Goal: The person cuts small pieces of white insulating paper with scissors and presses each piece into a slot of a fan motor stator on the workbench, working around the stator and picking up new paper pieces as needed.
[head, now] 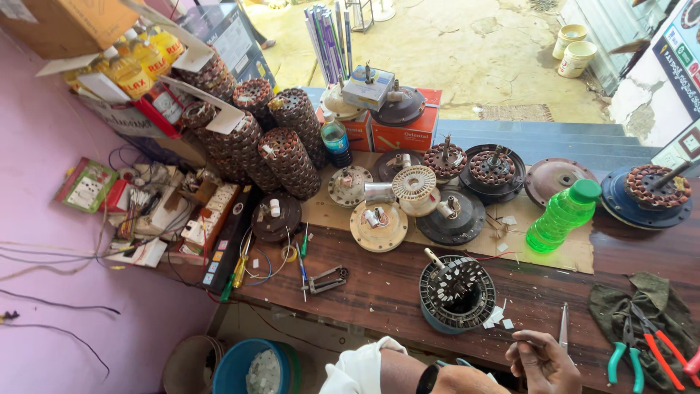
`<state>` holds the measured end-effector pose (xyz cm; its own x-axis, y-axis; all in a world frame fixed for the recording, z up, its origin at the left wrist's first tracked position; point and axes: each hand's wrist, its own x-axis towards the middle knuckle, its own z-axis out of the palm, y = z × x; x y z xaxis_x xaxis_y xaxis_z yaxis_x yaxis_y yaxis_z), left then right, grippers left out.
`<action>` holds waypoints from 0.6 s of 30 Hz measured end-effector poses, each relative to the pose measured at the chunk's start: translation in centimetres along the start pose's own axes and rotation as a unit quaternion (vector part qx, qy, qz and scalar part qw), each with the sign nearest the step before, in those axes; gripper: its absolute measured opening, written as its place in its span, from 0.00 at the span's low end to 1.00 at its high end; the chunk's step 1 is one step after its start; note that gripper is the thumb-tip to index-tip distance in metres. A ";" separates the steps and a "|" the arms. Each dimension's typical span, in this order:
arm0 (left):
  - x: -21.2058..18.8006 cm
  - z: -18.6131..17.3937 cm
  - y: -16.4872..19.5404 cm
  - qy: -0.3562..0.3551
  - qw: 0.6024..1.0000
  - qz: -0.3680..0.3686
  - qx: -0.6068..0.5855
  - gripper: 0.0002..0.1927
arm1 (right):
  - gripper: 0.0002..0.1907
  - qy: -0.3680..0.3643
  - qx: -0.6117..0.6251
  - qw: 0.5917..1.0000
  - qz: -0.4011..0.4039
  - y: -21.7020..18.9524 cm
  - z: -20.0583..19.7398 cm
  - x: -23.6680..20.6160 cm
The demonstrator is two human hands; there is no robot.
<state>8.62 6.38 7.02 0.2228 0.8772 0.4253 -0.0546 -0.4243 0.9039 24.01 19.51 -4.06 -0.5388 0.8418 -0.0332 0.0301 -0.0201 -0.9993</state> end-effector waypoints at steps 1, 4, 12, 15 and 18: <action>0.4 -0.4 1.6 0.015 0.998 0.054 0.038 0.02 | 0.10 0.004 -0.002 1.000 -0.003 -0.4 -0.4 0.0; 1.4 -2.2 7.3 0.085 0.923 0.306 0.218 0.02 | 0.10 -0.010 0.033 0.999 -0.028 -2.1 -1.1 -0.8; 4.1 -4.0 14.9 0.033 0.816 0.165 0.553 0.08 | 0.19 -0.033 0.176 0.958 -0.225 -9.3 -0.3 -5.8; 3.9 -4.0 13.8 0.006 0.837 0.112 0.536 0.18 | 0.19 -0.049 0.122 0.953 -0.274 -10.2 0.4 -5.6; 2.9 -3.9 12.7 0.008 0.844 0.089 0.529 0.21 | 0.14 -0.008 0.035 0.960 -0.277 -10.1 1.2 -4.9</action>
<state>4.78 4.42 19.92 0.2888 0.7783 0.5575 0.8154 -0.5051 0.2828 25.31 14.90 6.20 -0.4681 0.7253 0.5047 -0.3222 0.3917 -0.8618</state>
